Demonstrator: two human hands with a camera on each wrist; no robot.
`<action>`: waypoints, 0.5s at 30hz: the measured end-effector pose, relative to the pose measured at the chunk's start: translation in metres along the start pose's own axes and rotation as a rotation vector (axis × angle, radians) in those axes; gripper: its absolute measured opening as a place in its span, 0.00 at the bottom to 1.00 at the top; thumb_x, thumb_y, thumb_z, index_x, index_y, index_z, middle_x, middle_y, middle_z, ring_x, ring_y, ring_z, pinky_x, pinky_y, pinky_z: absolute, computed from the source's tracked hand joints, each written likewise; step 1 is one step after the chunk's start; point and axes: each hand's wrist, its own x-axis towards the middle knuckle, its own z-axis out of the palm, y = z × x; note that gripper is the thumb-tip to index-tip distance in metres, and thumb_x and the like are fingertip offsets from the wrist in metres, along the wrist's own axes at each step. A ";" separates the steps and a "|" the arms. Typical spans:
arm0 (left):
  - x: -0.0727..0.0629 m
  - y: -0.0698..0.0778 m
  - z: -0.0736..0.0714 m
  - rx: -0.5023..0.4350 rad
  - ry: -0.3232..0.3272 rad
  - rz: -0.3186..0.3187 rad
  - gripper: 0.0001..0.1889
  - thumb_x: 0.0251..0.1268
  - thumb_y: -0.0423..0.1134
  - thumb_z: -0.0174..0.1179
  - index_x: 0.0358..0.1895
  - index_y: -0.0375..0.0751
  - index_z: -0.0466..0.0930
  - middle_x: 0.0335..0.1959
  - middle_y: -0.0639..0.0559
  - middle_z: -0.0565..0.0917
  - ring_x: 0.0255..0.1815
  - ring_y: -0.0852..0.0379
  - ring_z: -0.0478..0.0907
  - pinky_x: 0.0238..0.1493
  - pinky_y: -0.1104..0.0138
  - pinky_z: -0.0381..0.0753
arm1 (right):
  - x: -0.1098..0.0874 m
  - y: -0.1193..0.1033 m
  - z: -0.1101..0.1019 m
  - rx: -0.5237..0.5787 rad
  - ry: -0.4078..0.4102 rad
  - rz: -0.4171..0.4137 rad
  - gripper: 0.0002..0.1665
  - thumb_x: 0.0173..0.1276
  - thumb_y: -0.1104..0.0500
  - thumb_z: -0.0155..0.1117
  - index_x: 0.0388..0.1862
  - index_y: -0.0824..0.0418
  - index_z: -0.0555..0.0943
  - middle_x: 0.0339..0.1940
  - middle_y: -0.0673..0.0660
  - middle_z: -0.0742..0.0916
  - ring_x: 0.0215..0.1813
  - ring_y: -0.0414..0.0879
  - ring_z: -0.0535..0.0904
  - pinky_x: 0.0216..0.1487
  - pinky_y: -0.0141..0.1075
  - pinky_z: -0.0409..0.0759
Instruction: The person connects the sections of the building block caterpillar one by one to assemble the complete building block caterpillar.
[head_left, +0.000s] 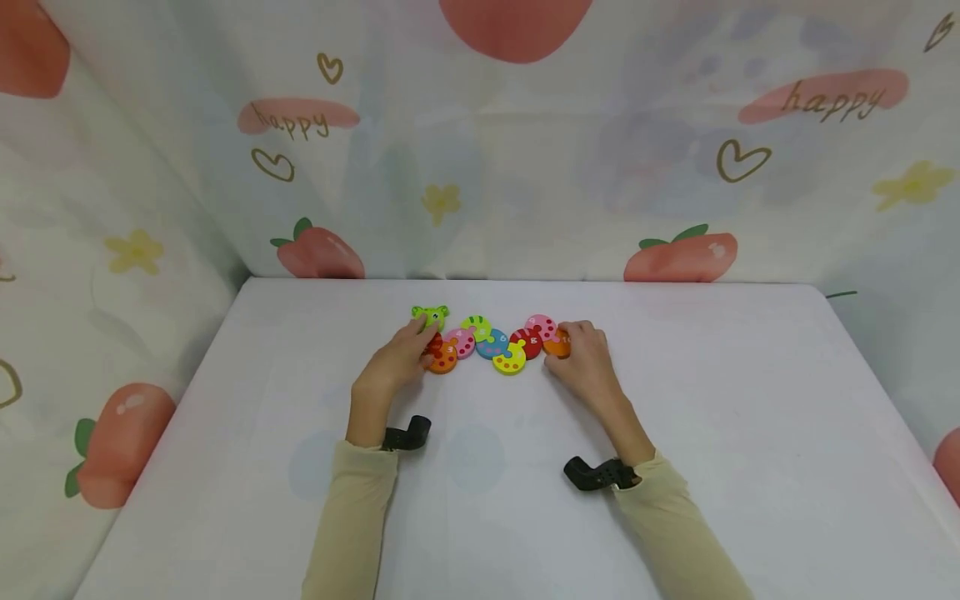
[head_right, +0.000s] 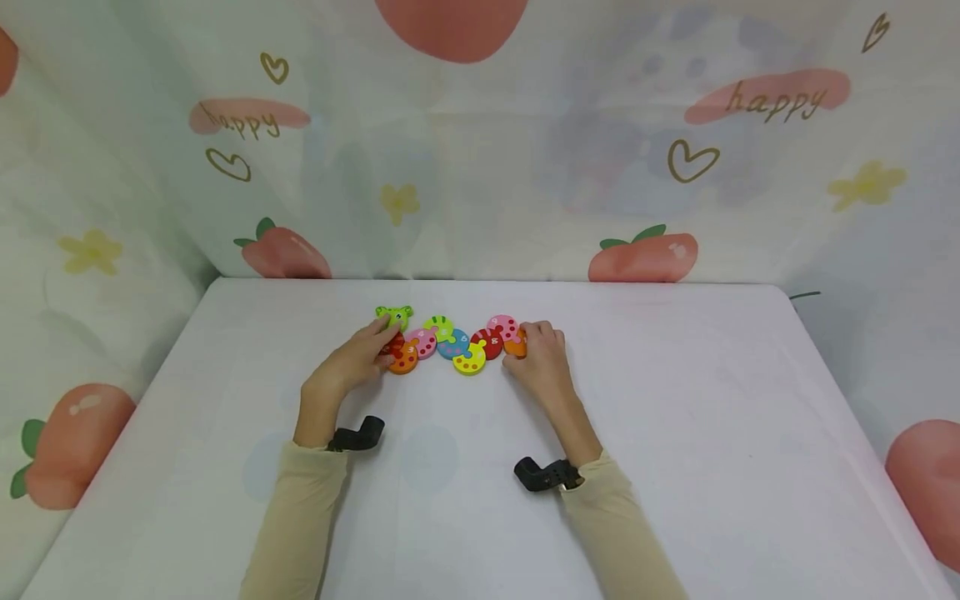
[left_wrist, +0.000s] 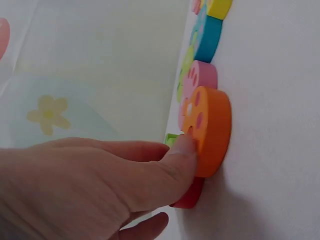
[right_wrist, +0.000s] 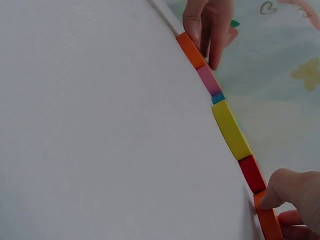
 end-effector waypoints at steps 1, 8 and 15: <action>0.014 -0.014 0.012 0.000 -0.001 0.029 0.31 0.72 0.40 0.53 0.76 0.44 0.57 0.79 0.44 0.53 0.79 0.46 0.51 0.74 0.51 0.63 | -0.001 0.002 -0.001 -0.005 0.003 0.002 0.33 0.59 0.62 0.66 0.63 0.71 0.72 0.61 0.70 0.74 0.61 0.62 0.67 0.59 0.53 0.77; 0.040 -0.038 0.036 -0.032 0.073 0.088 0.36 0.62 0.48 0.64 0.73 0.48 0.62 0.74 0.44 0.60 0.75 0.45 0.55 0.69 0.49 0.70 | -0.005 0.017 -0.002 0.023 0.031 -0.005 0.33 0.58 0.58 0.67 0.62 0.70 0.72 0.59 0.69 0.75 0.59 0.61 0.68 0.61 0.54 0.75; 0.041 -0.039 0.037 -0.070 0.029 0.093 0.37 0.64 0.47 0.62 0.75 0.47 0.59 0.80 0.47 0.51 0.81 0.47 0.45 0.75 0.47 0.58 | 0.000 0.034 -0.003 0.083 -0.016 -0.050 0.34 0.60 0.56 0.67 0.64 0.68 0.71 0.59 0.68 0.73 0.60 0.59 0.68 0.64 0.54 0.74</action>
